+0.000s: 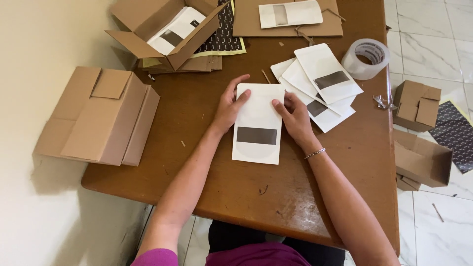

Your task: The person seals white pouches by pressing down on the adhesive strip. They then pick up a small black sticker from a sheet and apply it to the top of the sealed pouch. The person repeats this process with another pouch.

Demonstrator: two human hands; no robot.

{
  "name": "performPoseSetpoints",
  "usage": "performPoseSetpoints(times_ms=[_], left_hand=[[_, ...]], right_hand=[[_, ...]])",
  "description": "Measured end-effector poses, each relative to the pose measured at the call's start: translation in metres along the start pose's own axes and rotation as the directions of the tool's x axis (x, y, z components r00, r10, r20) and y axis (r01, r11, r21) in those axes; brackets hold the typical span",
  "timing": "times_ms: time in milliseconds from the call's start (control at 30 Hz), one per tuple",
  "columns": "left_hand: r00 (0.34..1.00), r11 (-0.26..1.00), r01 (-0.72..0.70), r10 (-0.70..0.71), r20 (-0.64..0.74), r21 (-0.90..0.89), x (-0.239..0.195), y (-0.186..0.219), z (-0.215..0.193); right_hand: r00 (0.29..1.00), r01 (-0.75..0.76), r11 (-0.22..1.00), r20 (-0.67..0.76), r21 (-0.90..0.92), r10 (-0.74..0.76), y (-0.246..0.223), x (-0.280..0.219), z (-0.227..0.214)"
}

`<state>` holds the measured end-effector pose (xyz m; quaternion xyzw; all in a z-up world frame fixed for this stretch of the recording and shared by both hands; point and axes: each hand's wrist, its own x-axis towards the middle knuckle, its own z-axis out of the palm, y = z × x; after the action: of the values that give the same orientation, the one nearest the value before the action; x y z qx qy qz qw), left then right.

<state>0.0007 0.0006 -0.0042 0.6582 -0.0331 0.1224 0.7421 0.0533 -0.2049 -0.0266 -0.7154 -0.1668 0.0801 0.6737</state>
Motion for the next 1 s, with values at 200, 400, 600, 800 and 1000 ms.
performPoseSetpoints(times_ms=[200,400,600,800,1000], left_hand=[[0.993,0.988,0.122,-0.121,0.018,-0.095,-0.004,0.010,0.011],[0.967,0.969,0.243,-0.245,0.062,0.051,-0.001,0.008,0.014],[0.964,0.964,0.255,-0.260,0.063,0.075,-0.002,0.018,0.017],[0.970,0.971,0.230,-0.234,0.065,0.063,-0.005,0.029,0.017],[0.973,0.977,0.176,-0.191,0.128,0.121,-0.011,0.036,0.021]], right_hand=[[1.000,-0.011,0.992,0.018,-0.128,0.014,0.008,0.001,-0.005],[0.999,-0.043,0.995,-0.002,-0.093,0.043,-0.015,-0.005,-0.002],[0.999,-0.038,0.998,0.003,-0.058,0.038,-0.022,-0.004,0.000],[0.999,-0.046,0.995,0.017,-0.093,0.047,-0.028,-0.007,0.001],[0.998,-0.064,0.988,0.009,-0.144,0.066,-0.025,-0.006,0.002]])
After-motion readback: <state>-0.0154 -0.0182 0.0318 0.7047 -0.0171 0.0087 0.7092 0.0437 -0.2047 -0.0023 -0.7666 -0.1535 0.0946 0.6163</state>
